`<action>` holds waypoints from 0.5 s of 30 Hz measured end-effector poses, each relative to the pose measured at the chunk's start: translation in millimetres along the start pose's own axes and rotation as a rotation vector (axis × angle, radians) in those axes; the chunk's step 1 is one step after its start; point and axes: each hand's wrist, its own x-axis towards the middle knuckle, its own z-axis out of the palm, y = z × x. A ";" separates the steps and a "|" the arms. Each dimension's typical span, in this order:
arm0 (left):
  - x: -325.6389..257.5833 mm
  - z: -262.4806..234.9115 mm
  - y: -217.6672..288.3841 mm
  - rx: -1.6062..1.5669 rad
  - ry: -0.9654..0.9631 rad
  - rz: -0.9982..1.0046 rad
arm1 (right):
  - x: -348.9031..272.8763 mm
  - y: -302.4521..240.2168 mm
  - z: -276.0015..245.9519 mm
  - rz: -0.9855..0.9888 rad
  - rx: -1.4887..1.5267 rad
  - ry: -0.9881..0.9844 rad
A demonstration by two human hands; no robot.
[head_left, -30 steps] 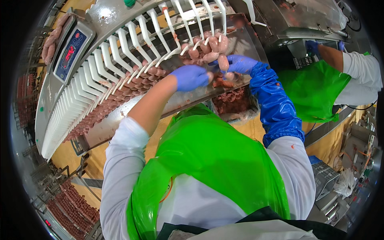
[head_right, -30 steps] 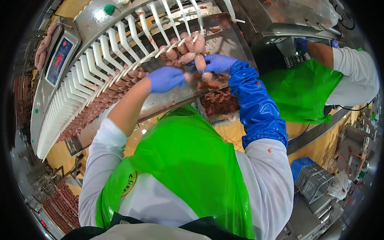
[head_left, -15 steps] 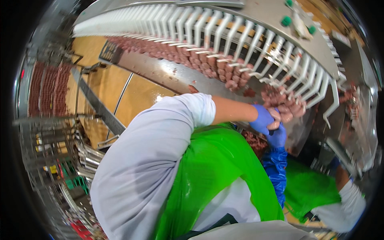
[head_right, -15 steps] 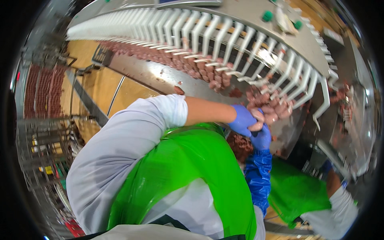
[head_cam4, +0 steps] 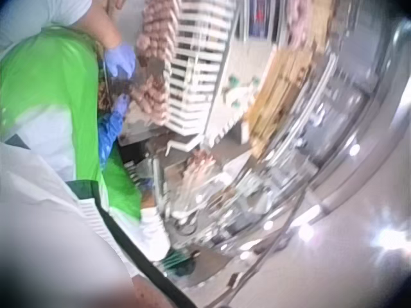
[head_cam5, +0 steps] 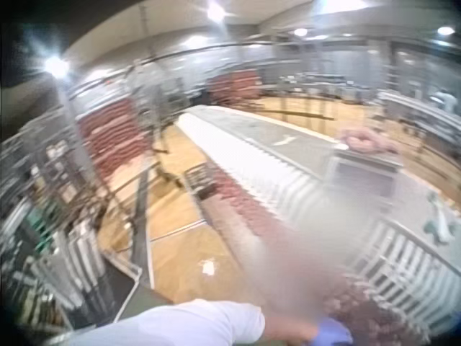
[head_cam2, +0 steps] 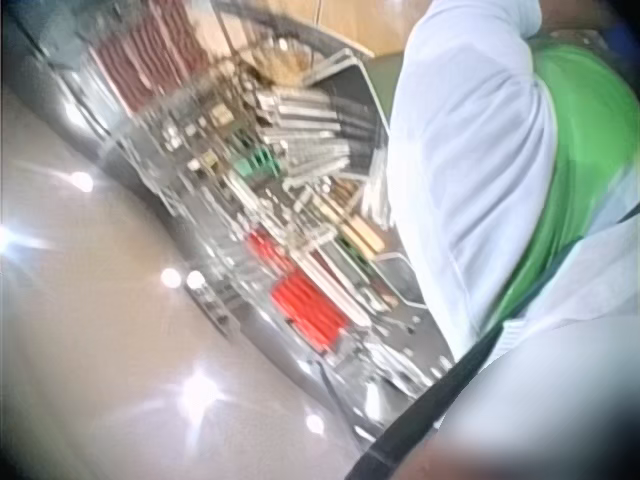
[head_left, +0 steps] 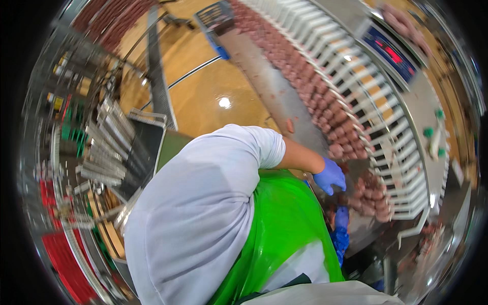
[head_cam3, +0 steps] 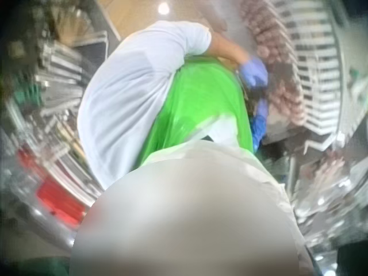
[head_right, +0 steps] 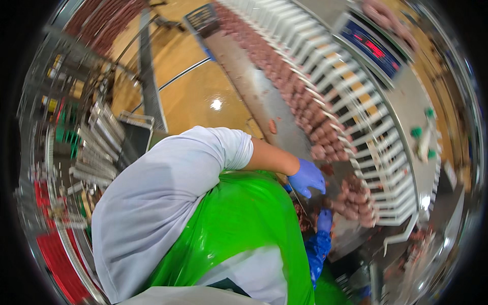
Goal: The person threads raw sausage links onto metal rods in a food processing facility. They pick up rods, slide the links from a conveyor onto the rods, and place the loaded rods onto a rack.
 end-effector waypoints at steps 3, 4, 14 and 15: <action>-110.0 -3.5 -15.3 -0.072 0.104 -0.376 | 34.3 -48.0 43.3 0.141 -0.066 -0.147; -151.2 -1.9 -18.8 -0.069 0.177 -0.498 | 44.7 -62.1 44.6 0.275 0.088 -0.222; -567.5 98.2 30.0 -0.012 1.308 -1.524 | 160.5 -273.5 160.3 0.118 -0.402 -0.231; -606.3 118.4 34.3 0.038 1.434 -1.611 | 169.2 -294.2 183.5 0.106 -0.386 -0.170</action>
